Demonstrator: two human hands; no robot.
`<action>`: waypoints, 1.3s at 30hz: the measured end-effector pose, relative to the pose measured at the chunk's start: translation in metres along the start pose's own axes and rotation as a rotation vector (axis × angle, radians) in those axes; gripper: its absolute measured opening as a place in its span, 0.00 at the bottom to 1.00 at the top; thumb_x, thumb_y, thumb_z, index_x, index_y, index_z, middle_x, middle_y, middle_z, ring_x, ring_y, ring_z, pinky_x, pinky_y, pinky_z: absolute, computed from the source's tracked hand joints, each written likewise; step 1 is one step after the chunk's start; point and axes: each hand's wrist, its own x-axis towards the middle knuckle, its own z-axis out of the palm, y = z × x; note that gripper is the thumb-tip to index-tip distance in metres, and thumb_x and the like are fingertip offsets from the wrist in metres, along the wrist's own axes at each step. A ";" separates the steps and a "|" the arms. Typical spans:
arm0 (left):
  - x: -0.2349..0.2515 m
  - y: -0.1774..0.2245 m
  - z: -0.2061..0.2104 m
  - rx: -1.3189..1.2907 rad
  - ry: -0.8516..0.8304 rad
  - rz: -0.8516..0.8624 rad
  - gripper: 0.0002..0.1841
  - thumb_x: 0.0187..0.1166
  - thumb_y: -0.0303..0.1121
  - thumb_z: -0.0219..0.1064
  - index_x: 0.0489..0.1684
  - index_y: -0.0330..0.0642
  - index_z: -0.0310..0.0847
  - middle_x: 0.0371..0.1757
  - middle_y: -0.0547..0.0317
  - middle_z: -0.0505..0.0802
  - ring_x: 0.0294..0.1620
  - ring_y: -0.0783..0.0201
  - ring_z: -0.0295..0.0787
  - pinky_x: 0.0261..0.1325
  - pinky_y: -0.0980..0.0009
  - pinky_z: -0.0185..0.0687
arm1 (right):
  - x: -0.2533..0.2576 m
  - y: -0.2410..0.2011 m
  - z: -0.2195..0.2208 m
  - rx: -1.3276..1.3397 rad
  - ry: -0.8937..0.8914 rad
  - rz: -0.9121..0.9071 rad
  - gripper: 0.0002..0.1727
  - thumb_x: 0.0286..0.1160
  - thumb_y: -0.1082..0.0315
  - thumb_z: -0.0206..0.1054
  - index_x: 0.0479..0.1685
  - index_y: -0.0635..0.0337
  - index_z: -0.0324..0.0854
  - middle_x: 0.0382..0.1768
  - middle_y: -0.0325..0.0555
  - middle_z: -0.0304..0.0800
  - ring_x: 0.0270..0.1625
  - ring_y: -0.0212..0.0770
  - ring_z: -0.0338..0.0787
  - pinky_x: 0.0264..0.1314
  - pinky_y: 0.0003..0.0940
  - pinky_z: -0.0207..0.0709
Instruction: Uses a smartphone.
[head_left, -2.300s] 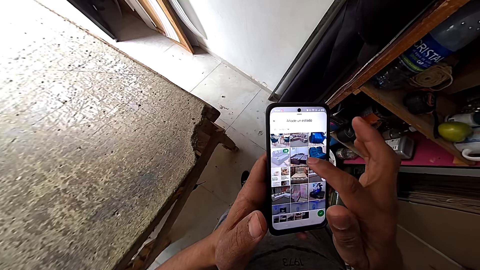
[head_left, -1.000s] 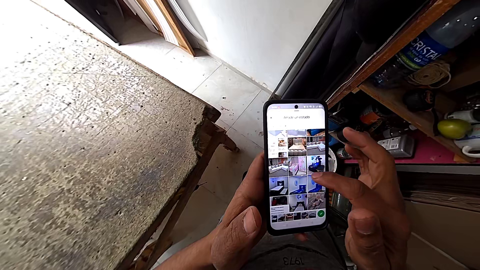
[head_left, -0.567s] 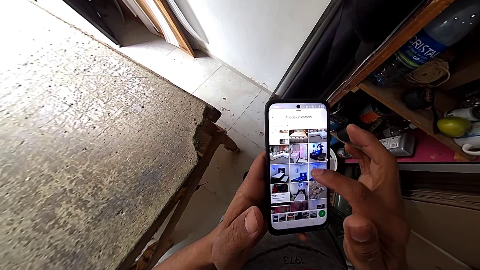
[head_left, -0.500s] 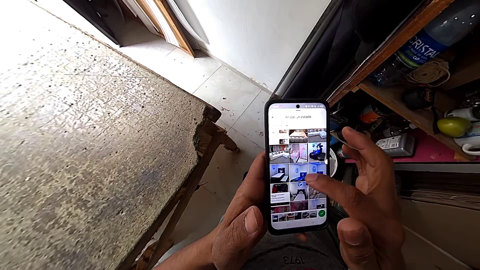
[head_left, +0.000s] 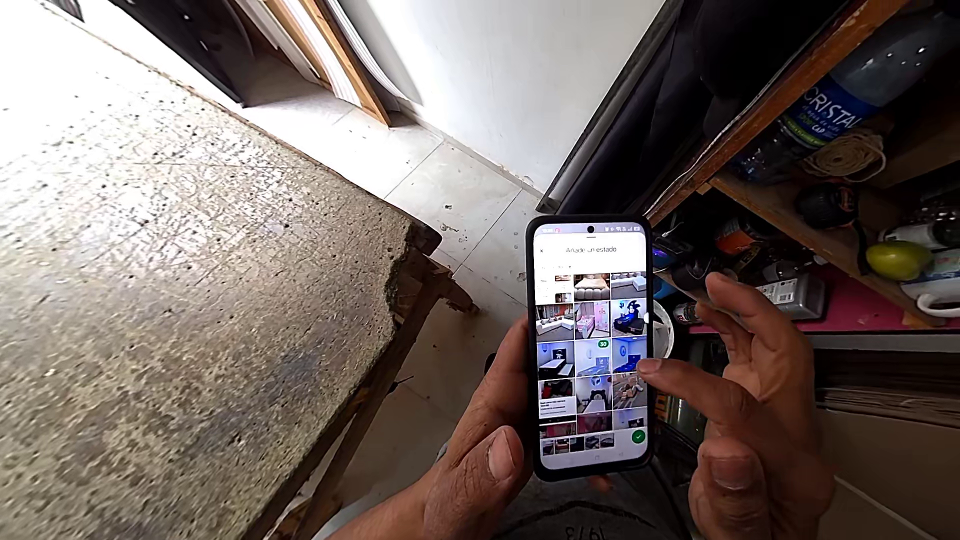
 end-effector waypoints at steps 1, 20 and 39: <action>0.001 0.000 0.000 0.002 -0.006 0.003 0.40 0.84 0.56 0.60 0.94 0.60 0.45 0.83 0.50 0.75 0.78 0.49 0.79 0.58 0.56 0.92 | 0.000 0.001 0.000 -0.003 0.004 0.001 0.30 0.91 0.37 0.40 0.55 0.33 0.90 0.86 0.44 0.65 0.92 0.53 0.56 0.89 0.52 0.62; 0.001 0.001 0.002 -0.051 0.045 -0.018 0.39 0.83 0.56 0.63 0.92 0.59 0.49 0.80 0.48 0.77 0.75 0.47 0.82 0.55 0.55 0.93 | 0.002 0.006 -0.005 -0.010 0.022 0.034 0.30 0.91 0.37 0.40 0.53 0.36 0.90 0.85 0.44 0.67 0.91 0.54 0.58 0.88 0.52 0.64; 0.003 0.001 -0.003 -0.075 0.037 0.000 0.38 0.84 0.55 0.62 0.92 0.56 0.49 0.80 0.46 0.77 0.75 0.46 0.81 0.57 0.53 0.92 | 0.003 0.007 -0.003 -0.010 0.017 0.048 0.31 0.91 0.38 0.39 0.52 0.38 0.90 0.85 0.45 0.68 0.91 0.54 0.59 0.87 0.52 0.66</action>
